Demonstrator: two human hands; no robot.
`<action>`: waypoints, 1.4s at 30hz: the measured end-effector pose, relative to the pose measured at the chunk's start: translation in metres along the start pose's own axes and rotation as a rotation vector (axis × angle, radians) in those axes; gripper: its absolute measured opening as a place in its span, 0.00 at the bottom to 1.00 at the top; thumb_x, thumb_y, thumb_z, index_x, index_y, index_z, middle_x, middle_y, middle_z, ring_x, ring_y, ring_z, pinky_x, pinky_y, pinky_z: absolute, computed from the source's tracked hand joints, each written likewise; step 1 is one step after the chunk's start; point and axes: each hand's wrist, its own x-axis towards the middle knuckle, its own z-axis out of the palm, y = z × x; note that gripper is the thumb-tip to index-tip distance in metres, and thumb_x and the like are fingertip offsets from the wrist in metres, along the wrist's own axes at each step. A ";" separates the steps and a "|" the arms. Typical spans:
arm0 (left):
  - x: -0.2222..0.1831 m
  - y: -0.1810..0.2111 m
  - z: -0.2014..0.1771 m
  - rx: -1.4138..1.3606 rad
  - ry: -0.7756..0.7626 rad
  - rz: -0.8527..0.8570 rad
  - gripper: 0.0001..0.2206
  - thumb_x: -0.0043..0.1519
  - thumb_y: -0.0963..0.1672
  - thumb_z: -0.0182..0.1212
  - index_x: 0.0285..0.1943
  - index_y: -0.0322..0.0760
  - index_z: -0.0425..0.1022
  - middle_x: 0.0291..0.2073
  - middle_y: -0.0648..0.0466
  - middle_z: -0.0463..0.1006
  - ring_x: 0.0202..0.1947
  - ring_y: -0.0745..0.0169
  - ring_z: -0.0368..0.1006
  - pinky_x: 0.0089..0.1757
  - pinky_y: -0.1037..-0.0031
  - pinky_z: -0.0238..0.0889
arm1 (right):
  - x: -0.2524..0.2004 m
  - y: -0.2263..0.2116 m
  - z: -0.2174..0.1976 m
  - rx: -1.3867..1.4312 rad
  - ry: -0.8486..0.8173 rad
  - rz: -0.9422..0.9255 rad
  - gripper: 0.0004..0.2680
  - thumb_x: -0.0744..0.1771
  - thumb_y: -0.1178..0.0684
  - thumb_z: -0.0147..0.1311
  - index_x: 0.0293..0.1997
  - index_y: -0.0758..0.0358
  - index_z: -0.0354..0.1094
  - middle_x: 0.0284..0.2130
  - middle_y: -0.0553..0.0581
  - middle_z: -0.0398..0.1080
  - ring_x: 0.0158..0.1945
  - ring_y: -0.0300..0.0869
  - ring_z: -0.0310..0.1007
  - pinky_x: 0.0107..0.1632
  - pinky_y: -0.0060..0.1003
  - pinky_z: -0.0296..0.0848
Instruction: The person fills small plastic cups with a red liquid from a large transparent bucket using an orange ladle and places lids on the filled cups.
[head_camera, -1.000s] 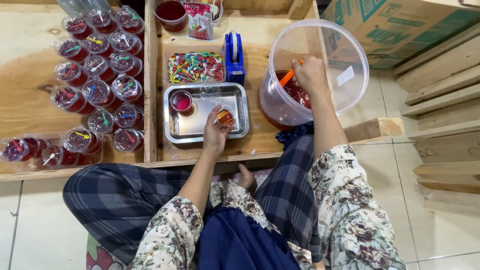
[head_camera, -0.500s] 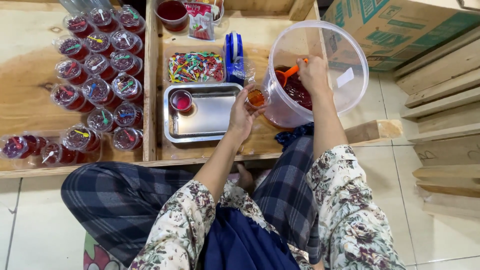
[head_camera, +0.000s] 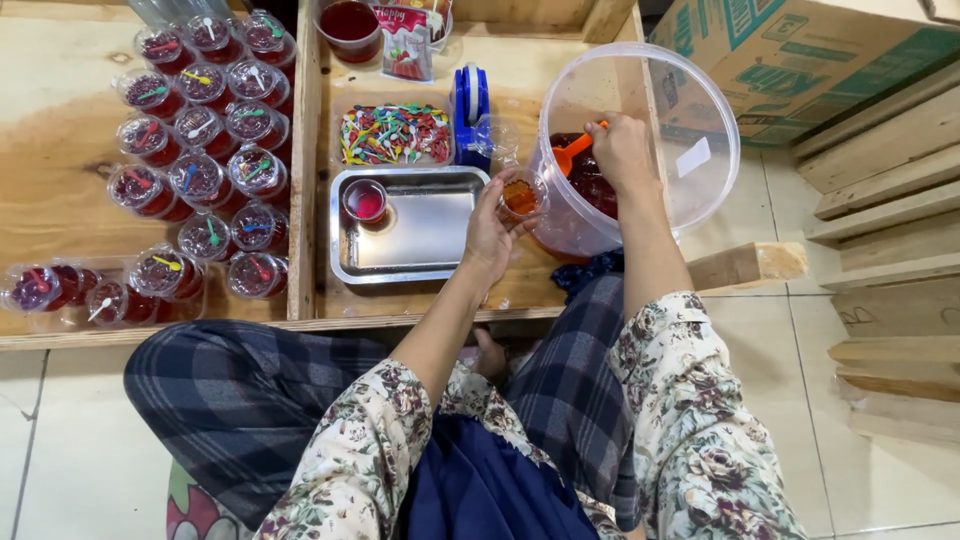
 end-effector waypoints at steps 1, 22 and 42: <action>-0.001 0.000 0.001 0.001 0.000 0.000 0.19 0.65 0.55 0.54 0.65 0.60 0.71 0.56 0.39 0.71 0.50 0.47 0.75 0.45 0.68 0.77 | 0.000 0.002 0.000 0.001 0.000 0.000 0.07 0.69 0.47 0.56 0.45 0.54 0.79 0.33 0.66 0.78 0.44 0.61 0.77 0.43 0.57 0.75; -0.023 0.004 -0.025 -0.072 0.063 -0.011 0.18 0.66 0.55 0.53 0.64 0.60 0.72 0.58 0.36 0.69 0.53 0.42 0.73 0.49 0.66 0.74 | -0.012 -0.016 -0.023 0.055 -0.108 0.169 0.13 0.66 0.47 0.51 0.29 0.65 0.75 0.13 0.58 0.70 0.18 0.49 0.75 0.33 0.44 0.75; -0.028 0.005 -0.063 -0.129 0.071 -0.081 0.20 0.65 0.56 0.55 0.65 0.58 0.71 0.58 0.38 0.66 0.56 0.41 0.72 0.52 0.67 0.71 | -0.047 0.015 -0.102 0.743 0.359 0.318 0.08 0.65 0.53 0.52 0.33 0.66 0.76 0.13 0.62 0.66 0.11 0.39 0.66 0.17 0.27 0.68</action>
